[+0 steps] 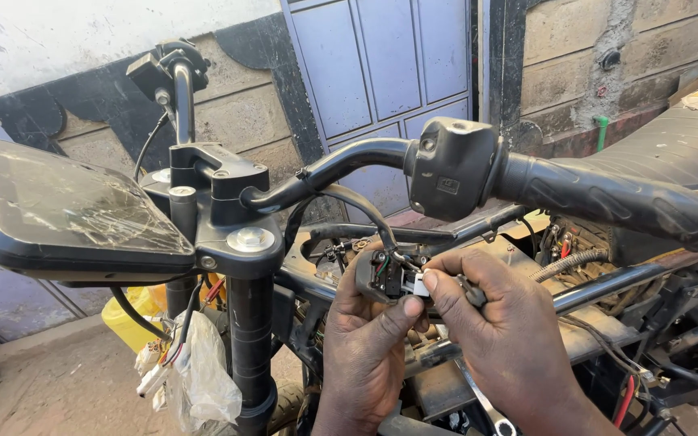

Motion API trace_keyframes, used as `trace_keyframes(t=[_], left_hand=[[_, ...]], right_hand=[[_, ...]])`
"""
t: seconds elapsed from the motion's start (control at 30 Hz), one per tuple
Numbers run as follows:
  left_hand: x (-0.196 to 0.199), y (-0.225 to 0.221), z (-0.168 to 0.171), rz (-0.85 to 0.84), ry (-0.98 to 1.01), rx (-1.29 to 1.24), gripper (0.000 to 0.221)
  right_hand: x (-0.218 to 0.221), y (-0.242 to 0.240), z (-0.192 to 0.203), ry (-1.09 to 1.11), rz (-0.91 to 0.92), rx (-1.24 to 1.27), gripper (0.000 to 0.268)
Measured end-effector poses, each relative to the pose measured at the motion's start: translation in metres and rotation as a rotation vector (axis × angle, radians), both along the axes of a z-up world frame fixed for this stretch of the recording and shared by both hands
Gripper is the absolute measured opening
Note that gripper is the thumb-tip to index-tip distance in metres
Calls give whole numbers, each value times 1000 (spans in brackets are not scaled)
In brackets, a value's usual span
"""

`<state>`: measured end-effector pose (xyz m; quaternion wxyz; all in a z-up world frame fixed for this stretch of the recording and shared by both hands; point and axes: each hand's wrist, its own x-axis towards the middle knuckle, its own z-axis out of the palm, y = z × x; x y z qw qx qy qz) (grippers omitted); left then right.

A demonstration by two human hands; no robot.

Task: Inspecting and repairing the handlebar switch assembly of a motorcycle using a screwdriver

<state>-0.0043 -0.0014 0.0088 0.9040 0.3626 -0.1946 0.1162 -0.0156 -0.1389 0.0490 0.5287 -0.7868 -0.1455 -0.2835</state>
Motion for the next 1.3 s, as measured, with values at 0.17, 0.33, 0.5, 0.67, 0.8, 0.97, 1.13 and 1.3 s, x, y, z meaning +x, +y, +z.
trace_keyframes(t=[0.17, 0.33, 0.5, 0.67, 0.8, 0.97, 1.13, 1.3], left_hand=[[3, 2, -4, 48, -20, 1, 72], [1, 3, -2, 47, -20, 7, 73], [2, 4, -6, 24, -30, -11, 71], [0, 3, -3, 44, -65, 12, 63], [-3, 7, 2, 49, -4, -3, 67], [-1, 6, 2, 13, -27, 1, 68], [0, 8, 2, -24, -11, 10, 68], [0, 6, 0, -29, 31, -16, 63]], right_hand=[[1, -1, 23, 208, -84, -221, 19], [4, 0, 29, 354, 1, -114, 21], [1, 3, 39, 266, -116, -441, 22], [5, 8, 38, 257, -137, -406, 30], [11, 7, 21, 488, 95, 133, 15], [24, -8, 2, 512, 360, 519, 17], [25, -11, 3, 471, 405, 570, 11], [26, -16, 13, 470, 404, 510, 29]])
